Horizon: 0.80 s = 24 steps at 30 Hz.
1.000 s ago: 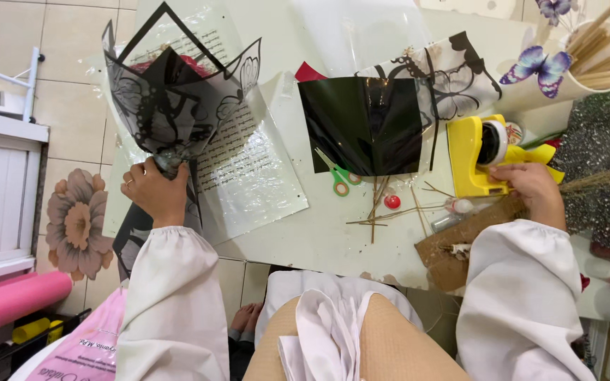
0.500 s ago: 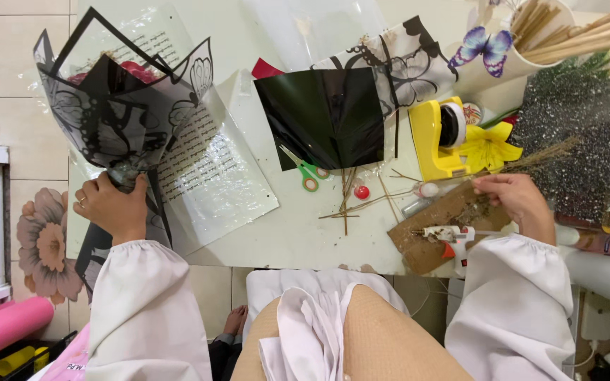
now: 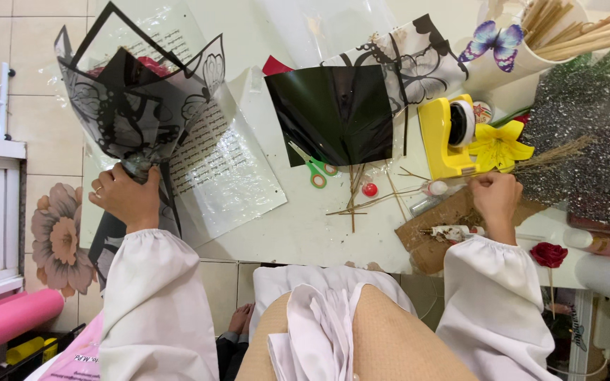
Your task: The person wraps a bouquet of red roses with decorative black and white butterfly-patterned paper, securing it with adhesive tape and arranging the layers around the flowers.
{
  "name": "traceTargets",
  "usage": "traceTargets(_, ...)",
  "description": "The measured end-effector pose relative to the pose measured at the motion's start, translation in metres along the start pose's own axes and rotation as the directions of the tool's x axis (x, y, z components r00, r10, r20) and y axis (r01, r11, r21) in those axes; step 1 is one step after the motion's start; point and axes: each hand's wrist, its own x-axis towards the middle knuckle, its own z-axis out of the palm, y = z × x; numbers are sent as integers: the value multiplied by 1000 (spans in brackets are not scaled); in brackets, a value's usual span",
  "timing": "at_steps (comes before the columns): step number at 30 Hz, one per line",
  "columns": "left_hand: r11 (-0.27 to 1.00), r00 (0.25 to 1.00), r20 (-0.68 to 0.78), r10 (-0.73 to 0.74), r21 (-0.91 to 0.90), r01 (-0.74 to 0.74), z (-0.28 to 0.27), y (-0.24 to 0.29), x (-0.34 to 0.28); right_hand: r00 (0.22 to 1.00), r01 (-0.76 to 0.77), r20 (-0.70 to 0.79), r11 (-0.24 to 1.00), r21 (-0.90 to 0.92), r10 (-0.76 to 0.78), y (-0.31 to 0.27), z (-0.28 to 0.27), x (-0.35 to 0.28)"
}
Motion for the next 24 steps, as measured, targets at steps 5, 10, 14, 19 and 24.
traceTargets(5, 998, 999, 1, -50, -32, 50, 4, 3, 0, 999, 41, -20, 998, -43, -42, -20, -31, -17)
traceTargets(10, 992, 987, 105, -119, -28, 122, 1, 5, -4, 977, 214, -43, 932, 291, -211, -133, -87, -54)
traceTargets(14, 989, 994, 5, -105, -107, 105, 1, 8, -5, 871, 310, 212, 830, 464, -444, -239, -59, -68)
traceTargets(19, 979, 991, -20, -135, -160, 130, -1, 8, -4, 618, 387, 235, 550, 740, -751, -385, 24, -102)
traceTargets(24, 923, 964, 35, -265, -279, 264, -21, 16, -1, 407, 259, 319, 443, 858, -856, -525, 66, -128)
